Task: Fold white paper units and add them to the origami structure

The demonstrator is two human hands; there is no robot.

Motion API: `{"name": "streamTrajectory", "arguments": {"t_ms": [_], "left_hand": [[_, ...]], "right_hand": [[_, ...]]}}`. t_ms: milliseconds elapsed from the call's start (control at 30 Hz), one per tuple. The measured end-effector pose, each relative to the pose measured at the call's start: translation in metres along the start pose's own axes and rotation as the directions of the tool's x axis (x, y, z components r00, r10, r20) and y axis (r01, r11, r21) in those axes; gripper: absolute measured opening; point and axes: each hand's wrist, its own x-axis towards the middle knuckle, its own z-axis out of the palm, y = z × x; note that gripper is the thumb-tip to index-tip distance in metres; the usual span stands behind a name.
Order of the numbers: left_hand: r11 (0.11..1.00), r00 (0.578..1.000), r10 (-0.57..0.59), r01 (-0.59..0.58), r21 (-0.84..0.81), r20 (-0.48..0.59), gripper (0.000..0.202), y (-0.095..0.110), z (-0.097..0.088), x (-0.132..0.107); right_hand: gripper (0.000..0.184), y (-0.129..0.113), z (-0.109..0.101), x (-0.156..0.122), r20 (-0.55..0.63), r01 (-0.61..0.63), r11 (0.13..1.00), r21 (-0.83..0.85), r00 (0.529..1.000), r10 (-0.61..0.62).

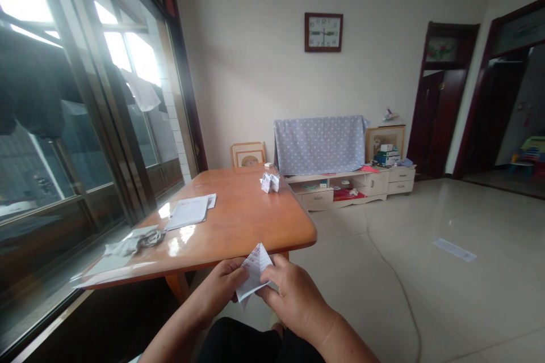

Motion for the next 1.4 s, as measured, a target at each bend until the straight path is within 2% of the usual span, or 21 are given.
{"name": "streamTrajectory", "arguments": {"t_ms": [167,267,400,600,667,767,867,967,1067,1267,1333,1400], "left_hand": [[0.998,0.999,-0.031,0.029,-0.048,-0.032,0.024,0.006,-0.003,-0.005],[0.992,0.999,-0.025,0.021,-0.121,-0.034,0.029,0.006,0.001,-0.007],[0.974,0.999,0.021,-0.029,-0.226,-0.038,0.025,0.006,0.007,-0.006],[0.925,0.998,0.045,-0.056,-0.376,-0.038,0.025,0.008,0.011,-0.005],[0.905,0.996,0.036,-0.064,-0.42,-0.076,0.023,0.006,0.012,-0.003],[0.874,0.993,0.009,-0.065,-0.481,-0.118,0.031,0.004,0.015,-0.002],[0.858,0.995,0.018,-0.067,-0.509,-0.1,0.047,0.005,0.017,-0.003],[0.889,0.993,0.097,-0.115,-0.443,-0.064,0.042,0.011,0.018,-0.005],[0.923,0.991,0.125,-0.135,-0.359,-0.05,0.035,0.018,0.019,-0.006],[0.933,0.986,0.142,-0.161,-0.322,-0.083,0.034,0.015,0.022,-0.001],[0.933,0.985,0.151,-0.168,-0.317,-0.079,0.035,0.014,0.023,-0.001],[0.936,0.986,0.156,-0.168,-0.311,-0.063,0.036,0.013,0.022,-0.001]], "right_hand": [[0.007,0.008,-0.004,0.003,-0.029,0.012,0.976,0.219,1.0,-0.005],[0.004,0.01,-0.004,0.004,-0.047,0.029,0.964,0.264,0.999,-0.017],[0.002,0.008,-0.006,0.005,-0.044,0.03,0.954,0.297,0.999,-0.018],[0.005,0.01,-0.01,0.007,-0.027,-0.021,0.919,0.393,0.999,0.035],[0.01,0.012,-0.009,0.007,-0.018,-0.07,0.877,0.475,0.996,0.089],[0.015,0.014,-0.007,0.007,0.028,-0.138,0.751,0.646,0.987,0.157],[0.018,0.012,-0.007,0.007,0.062,-0.157,0.633,0.758,0.984,0.169],[0.019,0.01,-0.008,0.006,0.057,-0.154,0.587,0.795,0.982,0.18],[0.018,0.009,-0.007,0.005,0.044,-0.151,0.576,0.803,0.98,0.195],[0.019,0.011,-0.007,0.004,0.029,-0.13,0.586,0.8,0.983,0.179],[0.018,0.011,-0.008,0.003,0.024,-0.127,0.627,0.769,0.985,0.171],[0.017,0.01,-0.011,0.004,-0.036,-0.105,0.73,0.675,0.984,0.174]]}}
